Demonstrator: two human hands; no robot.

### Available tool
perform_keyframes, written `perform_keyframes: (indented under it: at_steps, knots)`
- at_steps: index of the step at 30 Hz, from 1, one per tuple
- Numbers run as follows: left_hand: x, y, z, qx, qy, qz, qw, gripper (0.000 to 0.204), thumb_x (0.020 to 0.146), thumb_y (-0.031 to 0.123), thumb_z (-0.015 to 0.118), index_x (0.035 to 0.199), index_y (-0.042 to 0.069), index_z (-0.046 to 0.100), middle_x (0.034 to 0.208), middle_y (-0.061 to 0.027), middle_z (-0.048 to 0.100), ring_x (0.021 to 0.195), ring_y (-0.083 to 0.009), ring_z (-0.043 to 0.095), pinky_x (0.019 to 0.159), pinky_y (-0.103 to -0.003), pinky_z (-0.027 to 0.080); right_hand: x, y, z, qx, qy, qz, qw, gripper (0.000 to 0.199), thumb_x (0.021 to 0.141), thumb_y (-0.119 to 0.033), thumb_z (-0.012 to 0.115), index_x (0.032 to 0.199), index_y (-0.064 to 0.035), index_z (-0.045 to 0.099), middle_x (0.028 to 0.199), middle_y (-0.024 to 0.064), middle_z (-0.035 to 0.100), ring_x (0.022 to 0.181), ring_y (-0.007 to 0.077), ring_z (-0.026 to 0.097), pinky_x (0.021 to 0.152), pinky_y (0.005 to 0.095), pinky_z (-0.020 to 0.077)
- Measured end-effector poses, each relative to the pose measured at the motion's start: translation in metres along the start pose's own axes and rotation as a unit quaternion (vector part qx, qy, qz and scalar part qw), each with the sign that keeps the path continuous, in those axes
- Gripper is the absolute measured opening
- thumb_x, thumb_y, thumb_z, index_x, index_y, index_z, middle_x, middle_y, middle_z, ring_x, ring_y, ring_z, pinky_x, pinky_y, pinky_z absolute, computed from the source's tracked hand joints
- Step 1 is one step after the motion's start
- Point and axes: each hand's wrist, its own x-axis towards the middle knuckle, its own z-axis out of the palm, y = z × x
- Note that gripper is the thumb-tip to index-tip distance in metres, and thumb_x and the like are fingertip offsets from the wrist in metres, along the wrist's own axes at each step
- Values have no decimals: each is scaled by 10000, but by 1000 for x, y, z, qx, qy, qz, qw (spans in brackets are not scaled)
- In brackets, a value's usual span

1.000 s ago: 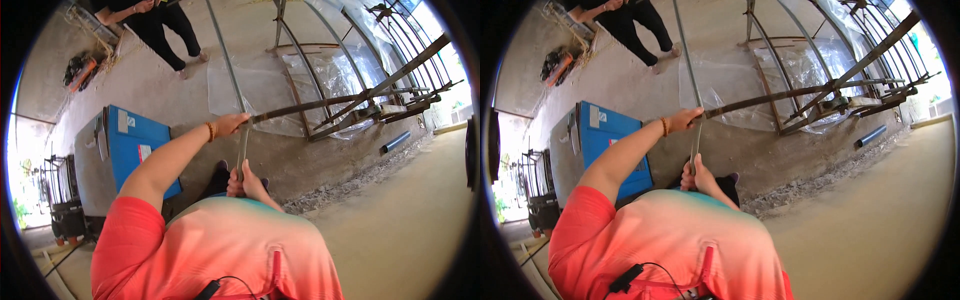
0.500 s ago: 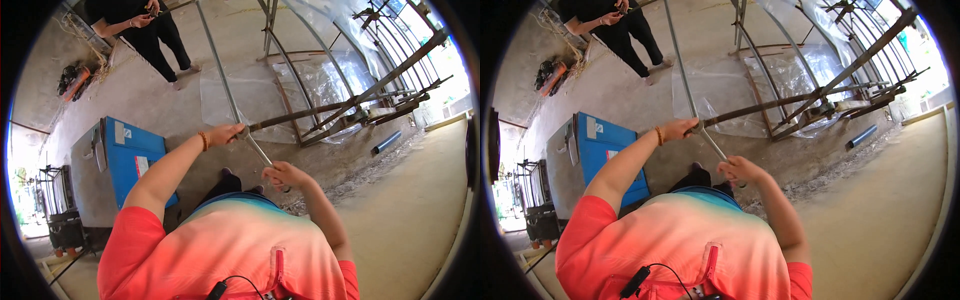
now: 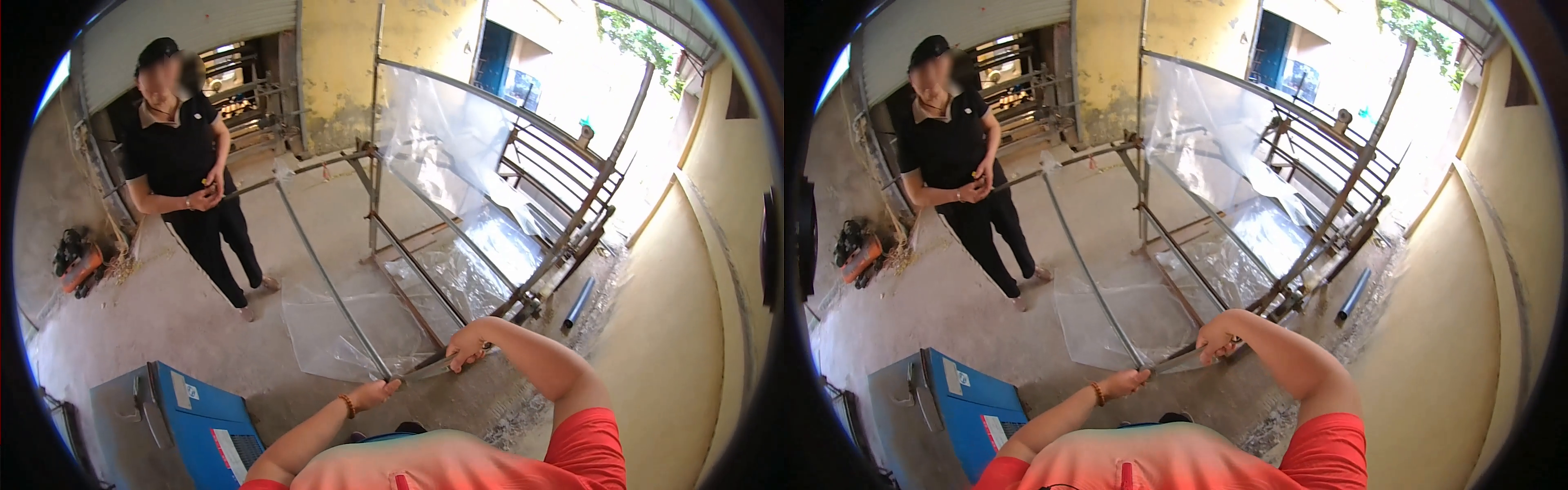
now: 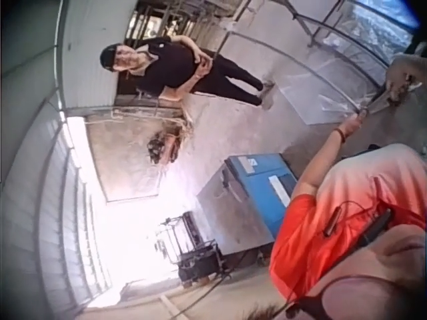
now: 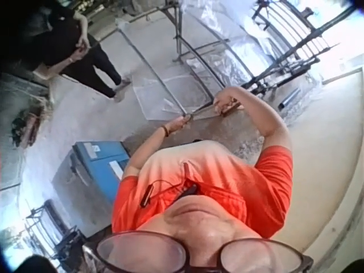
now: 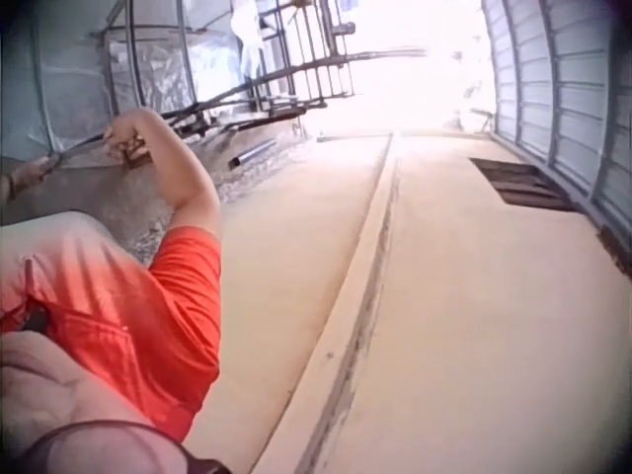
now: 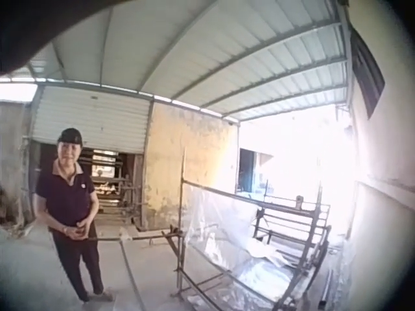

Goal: Using a wrench to tighten or adjust bolts on a metal frame structure as part of an assembly process.

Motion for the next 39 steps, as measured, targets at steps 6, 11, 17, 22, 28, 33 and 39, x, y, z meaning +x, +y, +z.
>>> perform_keyframes:
  at_steps: [6,11,17,22,28,33,39]
  knots:
    - [1,28,-11,-10,-38,-61,997,676,830,636,365,880,-22,509,749,-87,505,720,-192,482,675,-313,409,-4,-51,-59,-249,-5,70,966,165,763,-280,600,787,-120,568,589,15,467,528,136,457,483,319,388]
    - [-27,63,-19,0,-49,-77,996,814,768,726,350,975,-37,542,882,-133,561,840,-224,527,735,-317,408,25,-113,-83,-526,-23,22,850,110,695,-210,634,731,-108,616,633,44,565,592,209,538,551,366,430]
    - [-35,56,0,37,79,-51,995,768,756,722,388,928,-11,540,845,-116,556,794,-229,524,717,-333,404,36,-188,-53,-765,76,-18,639,177,650,-208,657,809,-132,676,773,31,654,689,217,609,564,403,464]
    - [-37,70,-7,83,18,-96,992,722,741,712,428,827,3,541,739,-112,542,721,-221,521,653,-351,393,17,-218,2,-855,118,-139,485,223,675,-230,662,885,-160,689,847,24,659,739,206,621,549,355,438]
    - [-15,11,20,174,193,101,961,583,792,590,493,731,11,504,631,-137,511,601,-255,481,577,-369,381,16,-216,29,-917,111,-130,361,178,750,-181,562,882,-128,669,859,83,643,796,211,599,663,358,416]
    - [-24,37,5,129,105,-10,986,504,832,524,472,804,22,516,714,-169,557,662,-296,530,620,-405,408,-6,-179,-15,-787,323,-189,490,118,664,-190,585,698,-113,667,719,117,634,733,234,611,713,406,424]
    - [-29,65,-9,148,56,-44,986,523,852,509,436,912,-1,534,866,-198,590,822,-331,569,709,-407,420,15,-73,10,-278,410,-10,869,559,798,-576,428,868,-64,642,813,154,639,828,328,614,700,449,476]
